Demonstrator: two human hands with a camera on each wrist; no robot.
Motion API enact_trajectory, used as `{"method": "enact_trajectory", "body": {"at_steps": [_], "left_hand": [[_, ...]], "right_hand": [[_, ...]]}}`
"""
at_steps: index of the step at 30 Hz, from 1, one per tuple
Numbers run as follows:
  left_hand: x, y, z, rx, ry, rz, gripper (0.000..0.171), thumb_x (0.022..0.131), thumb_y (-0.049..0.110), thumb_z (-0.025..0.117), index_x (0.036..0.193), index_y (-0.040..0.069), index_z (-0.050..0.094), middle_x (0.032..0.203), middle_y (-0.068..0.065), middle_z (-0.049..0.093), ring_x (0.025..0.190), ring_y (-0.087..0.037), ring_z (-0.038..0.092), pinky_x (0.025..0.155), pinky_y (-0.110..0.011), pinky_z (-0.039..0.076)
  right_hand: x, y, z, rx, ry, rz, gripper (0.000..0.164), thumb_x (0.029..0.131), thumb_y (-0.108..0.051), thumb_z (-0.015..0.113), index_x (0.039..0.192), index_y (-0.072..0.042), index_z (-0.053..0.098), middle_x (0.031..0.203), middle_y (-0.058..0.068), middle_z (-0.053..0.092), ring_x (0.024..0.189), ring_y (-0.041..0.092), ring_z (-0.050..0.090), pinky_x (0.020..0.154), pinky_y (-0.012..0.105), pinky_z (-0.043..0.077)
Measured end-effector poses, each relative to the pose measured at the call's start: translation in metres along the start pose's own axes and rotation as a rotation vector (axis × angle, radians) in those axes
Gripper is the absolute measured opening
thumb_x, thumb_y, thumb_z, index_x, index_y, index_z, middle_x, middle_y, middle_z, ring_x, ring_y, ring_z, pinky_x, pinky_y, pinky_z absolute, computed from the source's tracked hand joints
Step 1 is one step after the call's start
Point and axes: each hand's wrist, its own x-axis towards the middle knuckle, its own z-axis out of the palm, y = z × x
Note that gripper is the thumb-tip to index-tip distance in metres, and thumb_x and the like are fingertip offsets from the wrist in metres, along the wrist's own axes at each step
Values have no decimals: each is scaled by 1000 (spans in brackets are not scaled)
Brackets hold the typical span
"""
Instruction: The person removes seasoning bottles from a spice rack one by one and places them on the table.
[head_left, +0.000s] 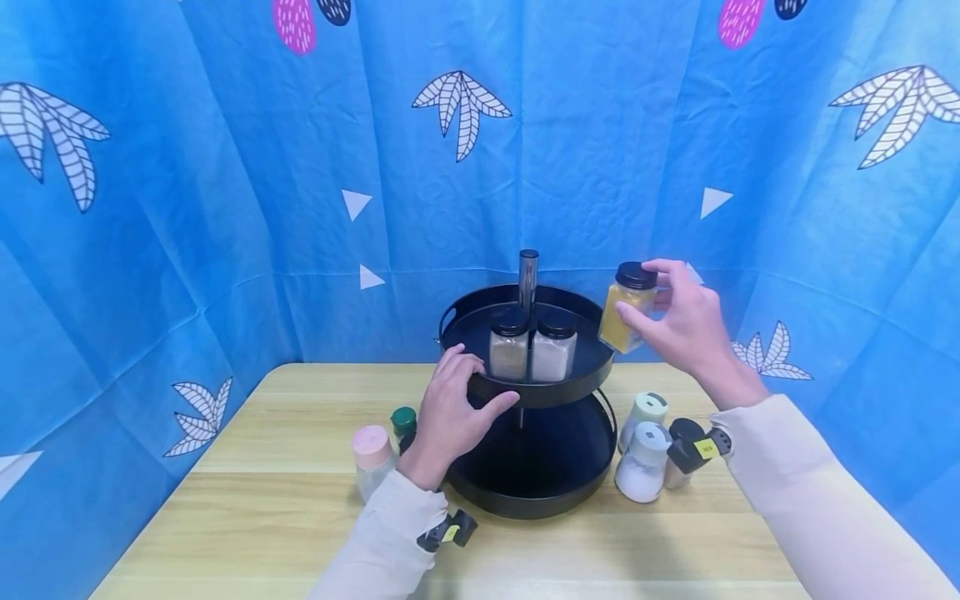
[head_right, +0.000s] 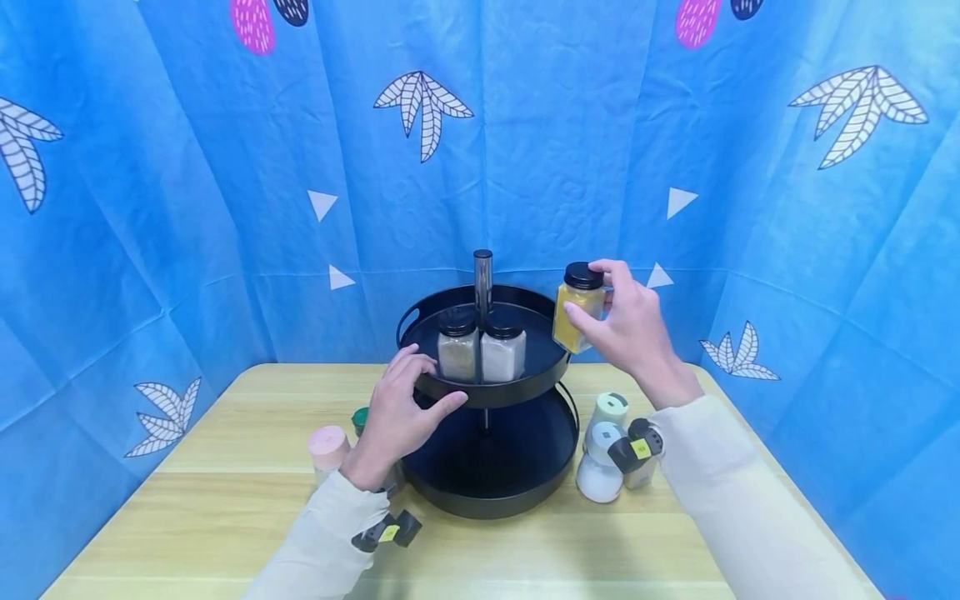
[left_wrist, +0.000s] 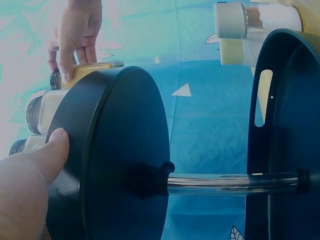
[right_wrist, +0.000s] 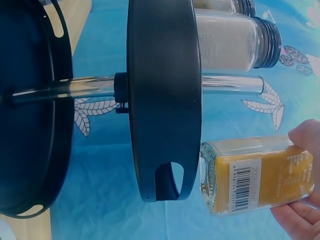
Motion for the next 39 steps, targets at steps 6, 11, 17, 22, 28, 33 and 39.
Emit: {"method": "enact_trajectory", "body": {"at_steps": [6, 11, 17, 22, 28, 33, 39], "left_hand": [[1, -1, 0, -1, 4, 5, 51, 76, 48, 74, 102, 7, 60, 112, -12, 66, 132, -28, 40, 105, -52, 40], [1, 0, 0, 0, 5, 10, 51, 76, 48, 74, 102, 7, 60, 113, -12, 65, 132, -28, 39, 105, -53, 40], [2, 0, 0, -7, 8, 20, 50, 76, 47, 75, 102, 6, 60, 113, -13, 65, 132, -28, 39, 106, -52, 39], [2, -1, 0, -7, 3, 11, 50, 76, 47, 74, 101, 6, 60, 113, -12, 65, 132, -28, 39, 106, -52, 39], [1, -1, 0, -9, 1, 4, 50, 77, 47, 74, 101, 6, 60, 114, -12, 65, 132, -28, 39, 106, -53, 39], [1, -1, 0, -11, 0, -2, 50, 76, 47, 75, 101, 6, 60, 114, -13, 65, 133, -28, 39, 106, -53, 39], [1, -1, 0, -10, -10, -9, 50, 76, 48, 74, 102, 7, 60, 115, -12, 65, 134, -27, 38, 107, -52, 38]], "right_hand": [[-1, 2, -1, -7, 3, 9, 54, 83, -20, 72, 125, 0, 46, 113, 28, 61, 88, 42, 65, 73, 59, 55], [-2, 4, -2, -5, 5, 20, 54, 83, -21, 72, 125, 0, 46, 112, 29, 62, 89, 42, 65, 74, 59, 54], [-4, 7, -4, -10, 15, 29, 54, 83, -21, 72, 125, 0, 46, 111, 30, 63, 88, 42, 65, 73, 60, 54], [-5, 8, -6, -11, 22, 37, 55, 82, -21, 73, 125, 0, 46, 111, 31, 62, 87, 42, 65, 73, 59, 53], [-7, 10, -8, -7, 52, 25, 54, 80, -17, 74, 123, 1, 47, 108, 31, 63, 85, 43, 66, 73, 58, 53], [-8, 11, -10, -5, 60, 23, 54, 80, -17, 74, 123, 1, 48, 108, 32, 63, 85, 43, 66, 74, 58, 52], [-11, 14, -12, -13, 57, 38, 55, 81, -19, 74, 124, 1, 47, 110, 32, 63, 86, 44, 65, 74, 58, 51]]}}
